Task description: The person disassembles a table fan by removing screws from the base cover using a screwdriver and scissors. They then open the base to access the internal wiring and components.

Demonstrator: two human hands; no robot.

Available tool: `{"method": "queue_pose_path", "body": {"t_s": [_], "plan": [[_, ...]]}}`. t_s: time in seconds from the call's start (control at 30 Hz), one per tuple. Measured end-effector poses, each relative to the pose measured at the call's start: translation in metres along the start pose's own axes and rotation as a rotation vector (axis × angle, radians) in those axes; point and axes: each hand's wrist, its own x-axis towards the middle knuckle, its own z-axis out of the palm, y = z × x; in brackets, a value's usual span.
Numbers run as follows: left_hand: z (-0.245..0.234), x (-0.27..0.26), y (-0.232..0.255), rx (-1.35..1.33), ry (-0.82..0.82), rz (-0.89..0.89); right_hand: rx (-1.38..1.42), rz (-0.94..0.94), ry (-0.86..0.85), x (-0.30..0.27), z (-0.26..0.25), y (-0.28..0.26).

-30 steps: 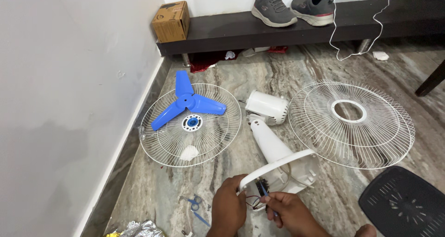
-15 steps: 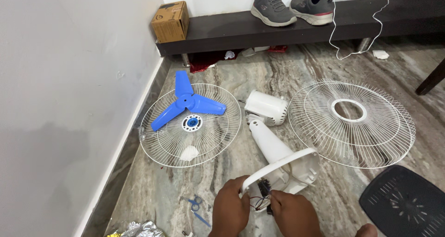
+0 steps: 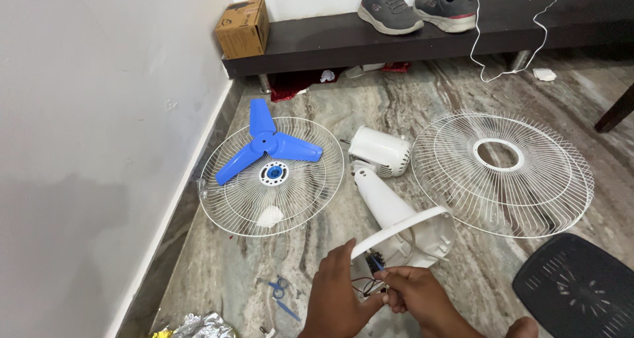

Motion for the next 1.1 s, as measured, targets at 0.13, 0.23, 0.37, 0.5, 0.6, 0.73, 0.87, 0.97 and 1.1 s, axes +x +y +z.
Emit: {"method": "queue_pose_path", "body": {"t_s": [0.13,0.23,0.37,0.5,0.6,0.73,0.87,0.97,1.1], "plan": [[0.001,0.001,0.005,-0.024,-0.066,-0.097,-0.015,0.046,0.029,0.002,0.0,0.002],[0.007,0.0,0.007,-0.008,-0.046,-0.12,-0.014,0.053,0.032,0.0,0.004,0.002],[0.019,0.001,0.006,0.056,0.083,-0.057,0.056,0.072,0.015,-0.001,0.009,0.002],[0.03,-0.001,0.001,0.096,0.172,-0.03,0.035,0.07,0.021,0.001,0.008,0.007],[0.033,0.0,-0.001,0.114,0.219,-0.005,0.025,0.026,0.009,0.004,0.005,0.01],[0.031,0.001,0.001,0.105,0.193,-0.031,0.107,0.049,-0.033,0.005,0.003,0.008],[0.026,0.0,0.006,0.097,0.158,-0.069,0.241,0.159,-0.063,-0.002,0.001,0.0],[0.022,0.0,0.01,0.097,0.149,-0.09,0.368,0.358,-0.13,-0.007,-0.002,-0.009],[0.02,0.001,0.012,0.085,0.159,-0.096,0.434,0.481,-0.22,-0.011,-0.015,-0.014]]}}
